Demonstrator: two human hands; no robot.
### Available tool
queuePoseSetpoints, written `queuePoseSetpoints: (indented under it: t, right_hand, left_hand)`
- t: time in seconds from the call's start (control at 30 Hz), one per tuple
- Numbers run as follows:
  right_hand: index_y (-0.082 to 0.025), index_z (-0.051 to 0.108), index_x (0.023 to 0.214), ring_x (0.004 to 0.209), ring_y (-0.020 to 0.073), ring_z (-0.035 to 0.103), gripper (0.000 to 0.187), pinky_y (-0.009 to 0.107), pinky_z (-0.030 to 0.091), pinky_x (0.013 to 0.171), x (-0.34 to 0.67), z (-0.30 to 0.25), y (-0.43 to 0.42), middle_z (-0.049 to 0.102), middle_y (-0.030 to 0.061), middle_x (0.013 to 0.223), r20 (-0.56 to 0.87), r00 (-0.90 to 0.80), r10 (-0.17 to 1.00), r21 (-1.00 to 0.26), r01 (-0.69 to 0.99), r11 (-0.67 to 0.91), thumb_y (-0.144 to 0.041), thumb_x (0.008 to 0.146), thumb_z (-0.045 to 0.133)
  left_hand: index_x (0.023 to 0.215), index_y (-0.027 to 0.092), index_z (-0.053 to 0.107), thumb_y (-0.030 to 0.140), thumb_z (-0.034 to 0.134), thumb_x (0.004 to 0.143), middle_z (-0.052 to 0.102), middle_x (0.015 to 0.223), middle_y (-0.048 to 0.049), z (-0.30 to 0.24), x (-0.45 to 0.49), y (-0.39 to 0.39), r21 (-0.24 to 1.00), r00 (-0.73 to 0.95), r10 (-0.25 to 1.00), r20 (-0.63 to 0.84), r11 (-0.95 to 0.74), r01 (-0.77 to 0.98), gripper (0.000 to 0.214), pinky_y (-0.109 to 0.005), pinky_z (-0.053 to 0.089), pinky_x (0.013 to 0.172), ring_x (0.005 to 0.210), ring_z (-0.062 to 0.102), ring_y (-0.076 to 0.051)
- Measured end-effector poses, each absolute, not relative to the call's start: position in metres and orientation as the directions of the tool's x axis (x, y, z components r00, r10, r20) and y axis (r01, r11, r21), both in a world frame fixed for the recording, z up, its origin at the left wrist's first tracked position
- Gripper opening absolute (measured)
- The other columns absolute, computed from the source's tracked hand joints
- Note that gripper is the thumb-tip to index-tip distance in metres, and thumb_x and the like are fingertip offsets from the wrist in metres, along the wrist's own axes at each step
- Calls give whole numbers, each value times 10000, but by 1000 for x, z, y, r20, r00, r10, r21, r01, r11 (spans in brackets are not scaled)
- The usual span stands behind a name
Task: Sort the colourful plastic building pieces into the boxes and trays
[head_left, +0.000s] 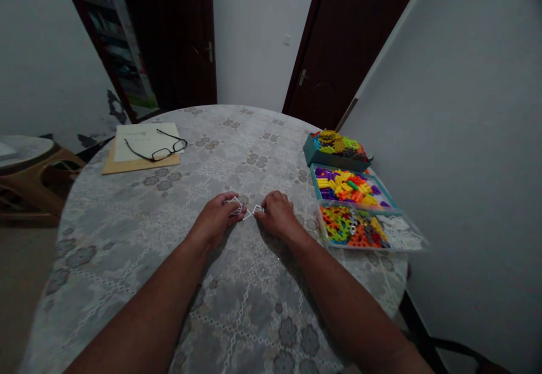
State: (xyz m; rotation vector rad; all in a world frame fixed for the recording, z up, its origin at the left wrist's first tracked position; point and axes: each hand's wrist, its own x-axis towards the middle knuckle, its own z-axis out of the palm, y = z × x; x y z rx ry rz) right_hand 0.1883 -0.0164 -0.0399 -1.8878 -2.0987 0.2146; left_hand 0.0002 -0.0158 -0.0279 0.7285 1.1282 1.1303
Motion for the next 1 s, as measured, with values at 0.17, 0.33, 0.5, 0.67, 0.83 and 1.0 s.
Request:
queuePoseSetpoints:
  t: [0.17, 0.33, 0.5, 0.67, 0.83, 1.0]
  right_hand:
    - [-210, 707, 1067, 1145, 292, 629, 149, 388, 475, 949, 187, -43, -21, 721, 117, 1181, 163, -107, 981, -368, 916, 161, -269, 944, 768]
    - [-231, 665, 926, 880, 202, 644, 59, 311, 475, 826, 184, -45, -23, 722, 27, 934, 252, -125, 960, -609, 750, 257, -203, 973, 644]
    - [-241, 694, 940, 808, 180, 653, 94, 281, 498, 749, 178, -50, -21, 715, -10, 872, 235, -46, 971, -879, 416, 233, -315, 961, 639]
    - [-253, 744, 1055, 856, 186, 679, 169, 288, 532, 778, 170, -59, -22, 741, -2, 940, 234, -91, 968, -933, 259, 249, -375, 942, 711]
    - [-257, 726, 1057, 795, 169, 661, 143, 291, 520, 760, 167, -58, -23, 731, -16, 922, 299, -125, 946, -869, 374, 324, -359, 957, 729]
    - [-243, 731, 1194, 792, 170, 660, 230, 315, 545, 791, 168, -54, -25, 726, 33, 1048, 408, -198, 891, -746, 492, 450, -305, 974, 703]
  left_hand:
    - [1174, 131, 683, 106, 765, 830, 784, 933, -118, -28, 1, -17, 904, 29, 953, -302, 296, -309, 354, -292, 653, 773, 818, 785, -196]
    - [1178, 134, 682, 98, 761, 797, 789, 941, -133, -29, 2, -18, 890, 39, 951, -306, 300, -343, 391, -305, 648, 779, 845, 790, -217]
    - [1172, 139, 697, 121, 804, 757, 789, 1008, -143, -26, 3, -21, 882, 104, 957, -271, 290, -373, 429, -313, 630, 827, 869, 775, -206]
    - [1182, 149, 711, 148, 822, 729, 794, 1116, -149, -27, 3, -23, 897, 141, 959, -246, 281, -341, 466, -299, 607, 867, 980, 773, -215]
    - [1213, 141, 714, 133, 784, 758, 806, 1093, -156, -29, 5, -24, 904, 162, 951, -262, 301, -304, 460, -325, 616, 857, 934, 777, -223]
    - [1084, 135, 751, 86, 737, 792, 799, 990, -134, -29, 6, -21, 904, 103, 958, -268, 287, -317, 297, -265, 593, 719, 829, 756, -193]
